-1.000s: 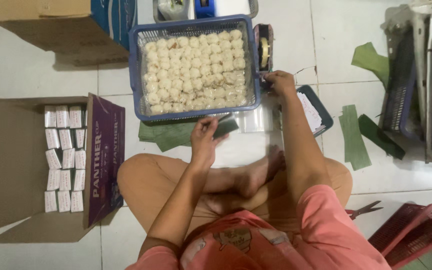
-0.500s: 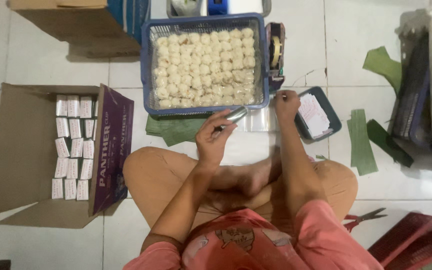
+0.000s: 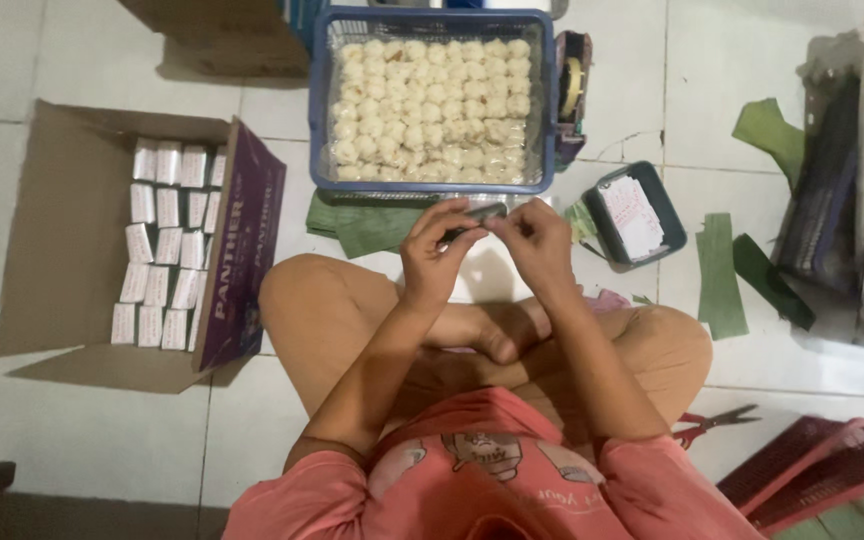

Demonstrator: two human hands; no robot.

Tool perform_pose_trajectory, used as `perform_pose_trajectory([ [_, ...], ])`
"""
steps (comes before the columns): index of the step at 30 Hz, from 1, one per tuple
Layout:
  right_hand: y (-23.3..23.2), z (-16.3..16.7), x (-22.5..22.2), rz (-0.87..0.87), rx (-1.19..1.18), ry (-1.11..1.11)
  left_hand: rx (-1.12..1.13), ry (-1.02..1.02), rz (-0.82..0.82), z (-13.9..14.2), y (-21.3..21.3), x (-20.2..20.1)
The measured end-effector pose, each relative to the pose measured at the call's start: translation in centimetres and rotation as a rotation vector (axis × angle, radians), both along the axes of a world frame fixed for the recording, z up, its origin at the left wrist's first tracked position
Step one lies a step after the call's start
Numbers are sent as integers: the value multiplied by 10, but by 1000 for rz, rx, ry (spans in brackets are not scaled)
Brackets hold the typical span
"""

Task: The person sits on the floor wrapping round white food items in clear plastic wrap and places the wrapped items into a cardboard box. They also handle green leaf pieces and a small green cylindrical container while working through the items one at a time.

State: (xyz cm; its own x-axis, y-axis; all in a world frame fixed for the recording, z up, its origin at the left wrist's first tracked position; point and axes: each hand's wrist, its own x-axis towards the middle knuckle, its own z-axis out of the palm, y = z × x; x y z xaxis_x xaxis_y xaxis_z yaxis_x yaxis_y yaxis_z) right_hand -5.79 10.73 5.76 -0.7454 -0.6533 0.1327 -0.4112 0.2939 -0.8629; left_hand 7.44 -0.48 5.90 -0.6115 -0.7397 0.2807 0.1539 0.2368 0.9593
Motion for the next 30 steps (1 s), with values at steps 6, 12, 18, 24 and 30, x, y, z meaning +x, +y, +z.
perform_pose_trajectory([
  [6, 5, -28, 16, 274, -373, -492, -54, 81, -191, -21, -21, 32],
  [12, -16, -37, 28, 430, -337, -659, -234, 61, -142, -11, -38, 67],
  [18, -73, -7, 65, 575, -375, -568, 84, 23, -143, -23, -84, 100],
  [24, -109, -15, 90, 599, -343, -513, -220, -70, 431, -46, -263, 173],
  [30, -104, -54, 100, 452, -133, -525, -157, -729, 633, -86, -356, 254],
])
